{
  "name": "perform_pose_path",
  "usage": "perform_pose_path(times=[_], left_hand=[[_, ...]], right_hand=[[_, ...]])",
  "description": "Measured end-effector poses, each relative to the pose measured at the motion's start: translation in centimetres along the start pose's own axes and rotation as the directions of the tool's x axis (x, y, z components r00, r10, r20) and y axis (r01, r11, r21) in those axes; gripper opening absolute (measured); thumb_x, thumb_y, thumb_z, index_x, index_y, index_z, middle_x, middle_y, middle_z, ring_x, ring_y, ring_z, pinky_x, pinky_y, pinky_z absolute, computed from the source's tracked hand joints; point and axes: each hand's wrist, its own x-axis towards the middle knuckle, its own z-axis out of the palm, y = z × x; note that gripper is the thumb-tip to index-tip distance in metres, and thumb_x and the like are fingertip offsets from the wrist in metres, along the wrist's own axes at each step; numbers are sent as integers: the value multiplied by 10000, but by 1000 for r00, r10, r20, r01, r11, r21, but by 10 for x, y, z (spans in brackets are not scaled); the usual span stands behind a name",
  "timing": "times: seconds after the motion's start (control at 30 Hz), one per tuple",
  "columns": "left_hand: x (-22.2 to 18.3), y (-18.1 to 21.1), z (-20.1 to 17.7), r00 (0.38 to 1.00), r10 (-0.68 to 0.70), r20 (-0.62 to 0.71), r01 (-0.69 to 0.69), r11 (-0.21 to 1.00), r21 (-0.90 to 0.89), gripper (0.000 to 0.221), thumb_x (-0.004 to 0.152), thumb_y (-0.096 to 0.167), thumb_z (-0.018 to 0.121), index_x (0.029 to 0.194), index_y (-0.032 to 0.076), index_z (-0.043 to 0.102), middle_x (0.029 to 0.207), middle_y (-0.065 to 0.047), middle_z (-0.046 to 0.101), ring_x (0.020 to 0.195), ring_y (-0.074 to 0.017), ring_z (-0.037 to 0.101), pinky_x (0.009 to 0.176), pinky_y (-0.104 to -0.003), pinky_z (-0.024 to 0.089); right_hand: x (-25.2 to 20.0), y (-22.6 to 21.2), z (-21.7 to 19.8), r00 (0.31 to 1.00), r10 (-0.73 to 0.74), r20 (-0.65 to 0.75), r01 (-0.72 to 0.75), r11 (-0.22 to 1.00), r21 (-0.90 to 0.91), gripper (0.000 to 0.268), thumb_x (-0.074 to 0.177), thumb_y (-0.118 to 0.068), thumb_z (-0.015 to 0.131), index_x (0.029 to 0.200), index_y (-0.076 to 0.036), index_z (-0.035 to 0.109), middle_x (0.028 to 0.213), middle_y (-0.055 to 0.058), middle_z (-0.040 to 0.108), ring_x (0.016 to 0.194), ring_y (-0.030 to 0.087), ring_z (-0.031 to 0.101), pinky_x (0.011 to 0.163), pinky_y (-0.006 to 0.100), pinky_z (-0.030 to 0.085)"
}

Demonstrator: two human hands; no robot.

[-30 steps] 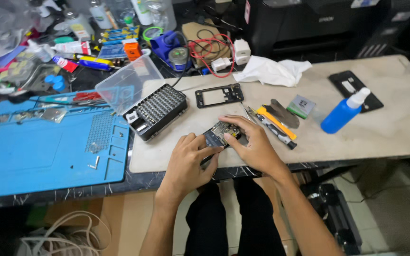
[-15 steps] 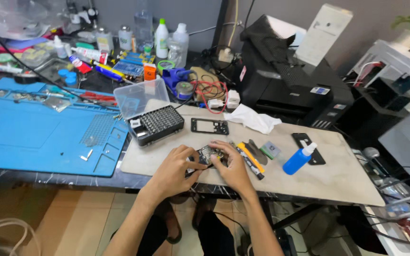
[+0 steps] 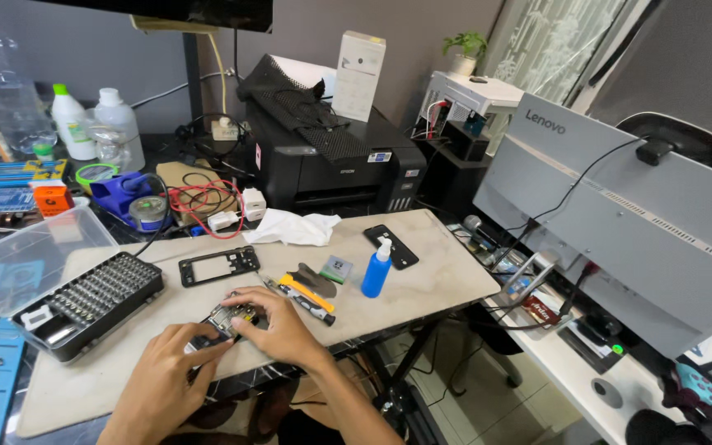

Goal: The person holds a disassembled smartphone and carefully aligns the motherboard with the phone's internal frame. They press the components together to secure the connection and then rotate the device to inspect the assembly from different angles.

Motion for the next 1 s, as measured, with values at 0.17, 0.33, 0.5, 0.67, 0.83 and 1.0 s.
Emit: perform_pose_path(times=[0.17,0.33,0.5,0.67,0.83,1.0], left_hand=[[-2,-12,11,998,54,-9,-54,998,-32,347,938,209,783,1212,340,952,1271,6,798,1115,-294,735,944,-505,604],[5,-22,27,985,144,-98,-148,988,-35,307,947,216,795,1193,315,952,1230,-4,787,1051,-309,723,841,-510,612],[5,-6,11,980,169,-108,-175,983,-50,342,912,132,798,1208,247,926,1237,-51,774,1057,-329,710,901,-516,563],[1,-55,58,929,313,-198,-320,947,-6,230,1057,219,895,1247,349,901,1261,-11,757,1035,-286,707,843,-483,550],[-6,-88,95,999,26,38,-21,992,-128,282,1163,500,666,1419,407,744,1416,109,712,1296,-249,644,1115,-453,454],[-3,-65,68,968,-163,190,215,930,-298,552,1234,689,428,1434,250,695,1399,45,679,1297,-248,595,1190,-444,407]], right_hand=[[3,6,4,996,-89,-14,90,996,30,295,1067,-186,721,1347,-155,808,1509,122,764,1496,242,692,1289,364,497],[8,22,0,995,-94,-29,95,995,25,304,1043,-175,744,1327,-151,849,1438,98,817,1455,224,728,1229,349,534],[9,53,7,997,-80,-12,81,995,59,297,1033,-176,762,1304,-156,880,1464,78,850,1467,203,744,1155,324,592],[27,103,9,970,245,5,-244,966,90,375,978,-242,833,1320,-176,973,1555,35,852,1433,139,828,1139,292,652],[62,184,4,931,346,113,-339,938,-74,417,1024,-313,808,1415,-294,951,1636,-109,823,1662,34,569,1308,360,510],[122,291,-8,662,503,555,-325,861,-391,883,890,-733,790,1730,-510,634,1902,-53,397,1798,204,273,1497,511,208]])
